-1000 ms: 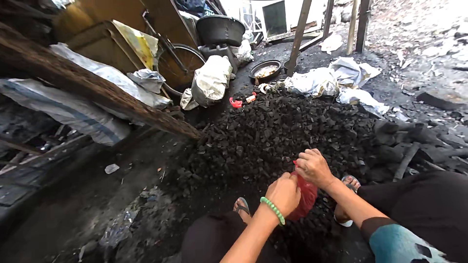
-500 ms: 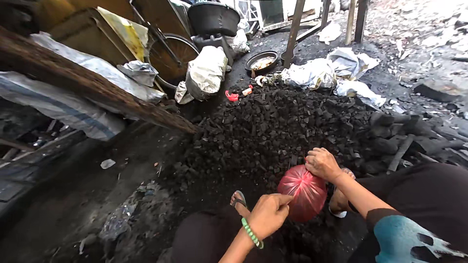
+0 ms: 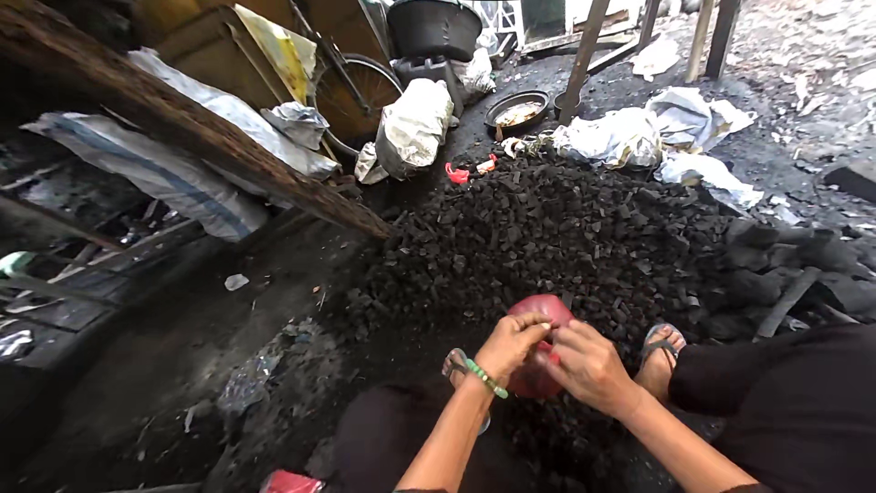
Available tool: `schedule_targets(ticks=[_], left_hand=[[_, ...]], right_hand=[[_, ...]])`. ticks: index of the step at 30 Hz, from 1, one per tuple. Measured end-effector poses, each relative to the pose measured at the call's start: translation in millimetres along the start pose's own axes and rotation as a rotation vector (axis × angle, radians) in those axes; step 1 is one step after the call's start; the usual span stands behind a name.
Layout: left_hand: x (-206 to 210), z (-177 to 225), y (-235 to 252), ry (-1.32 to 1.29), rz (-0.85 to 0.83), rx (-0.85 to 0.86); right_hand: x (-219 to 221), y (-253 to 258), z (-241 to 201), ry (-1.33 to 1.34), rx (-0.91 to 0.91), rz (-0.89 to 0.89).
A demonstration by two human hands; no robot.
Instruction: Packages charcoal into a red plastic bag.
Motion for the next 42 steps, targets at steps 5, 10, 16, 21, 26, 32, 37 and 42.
schedule_targets(ticks=[5, 10, 16, 21, 26, 32, 37, 42], left_hand=[[8.6, 11.9, -5.6, 0.257, -0.004, 0.182], [12.8, 7.7, 2.5, 0.085, 0.035, 0.224], [-6.6, 9.3, 1.9, 0.341, 0.142, 0.131], [-6.8, 11.6, -5.0, 0.512, 0.232, 0.289], [10.3, 9.9, -7.0, 0.636, 0.125, 0.33], [16.7, -13.8, -9.3, -0.359, -0.082, -0.035], [17.0, -1.6, -23.7, -0.116, -0.068, 0.123], [29.9, 27.6, -49.2, 0.928, 0.174, 0.404]], right_hand=[[-9.9, 5.3, 48.7, 0.23, 0.369, -0.005], [-9.8, -14.3, 47.2, 0.73, 0.783, -0.089], [-4.6, -16.8, 25.2, 0.328, 0.382, 0.023], [-3.6, -11.7, 33.1, 0.347, 0.358, -0.046], [-8.8, -17.1, 43.6, 0.396, 0.43, -0.167], [-14.1, -16.1, 39.6, 0.569, 0.549, -0.099], [-17.1, 1.9, 36.9, 0.619, 0.59, -0.013], [-16.9, 19.5, 22.5, 0.089, 0.173, 0.085]])
Point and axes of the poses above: each hand's wrist, its own y-axis towards the middle knuckle, its own x-axis out of the palm, z = x × y, the point moved 5 cm from there along y, towards the middle knuckle, and after that the axes turned 6 degrees about -x, right-handed, at the moved point
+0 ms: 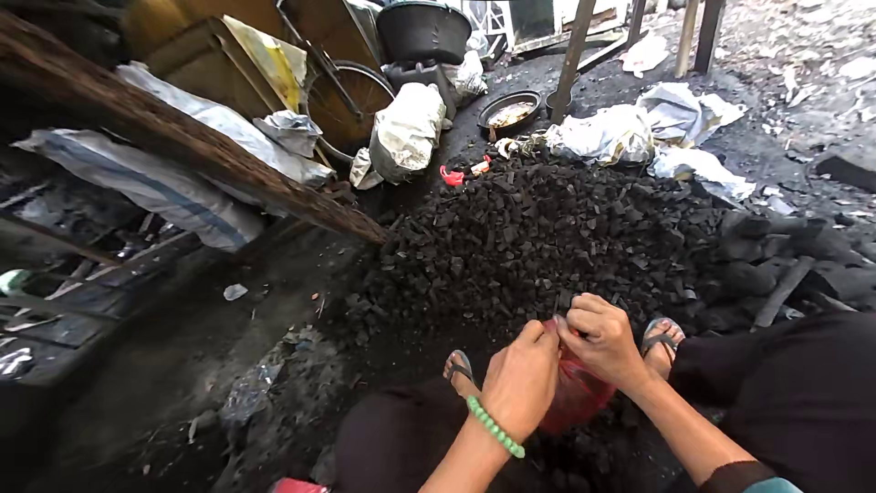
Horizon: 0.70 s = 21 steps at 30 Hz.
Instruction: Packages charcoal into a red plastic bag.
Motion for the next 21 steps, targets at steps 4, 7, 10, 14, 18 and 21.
schedule_targets(ticks=[4, 7, 10, 14, 18, 21], left_hand=[[1.4, -10.1, -3.9, -0.109, -0.191, -0.099], [22.2, -44.7, -8.0, -0.159, -0.361, -0.202], [36.4, -48.6, -2.7, -0.075, -0.431, -0.28], [7.0, -41.4, -0.4, -0.502, -0.148, -0.235], [-68.3, -54.0, -8.5, -1.239, -0.021, -0.035], [-126.2, -87.0, -24.5, -1.178, 0.158, 0.073]], right_hand=[[-13.0, -1.8, -2.6, -0.151, -0.165, -0.094], [-35.2, -23.8, 23.4, -0.196, -0.041, -0.206], [-33.5, -43.4, 37.7, -0.252, 0.062, -0.272], [-42.3, -38.7, 44.9, -0.2, 0.23, -0.372], [-100.7, -11.3, 48.7, -0.171, 0.345, -0.337], [-196.9, 2.8, 47.9, -0.329, 0.303, -0.034]])
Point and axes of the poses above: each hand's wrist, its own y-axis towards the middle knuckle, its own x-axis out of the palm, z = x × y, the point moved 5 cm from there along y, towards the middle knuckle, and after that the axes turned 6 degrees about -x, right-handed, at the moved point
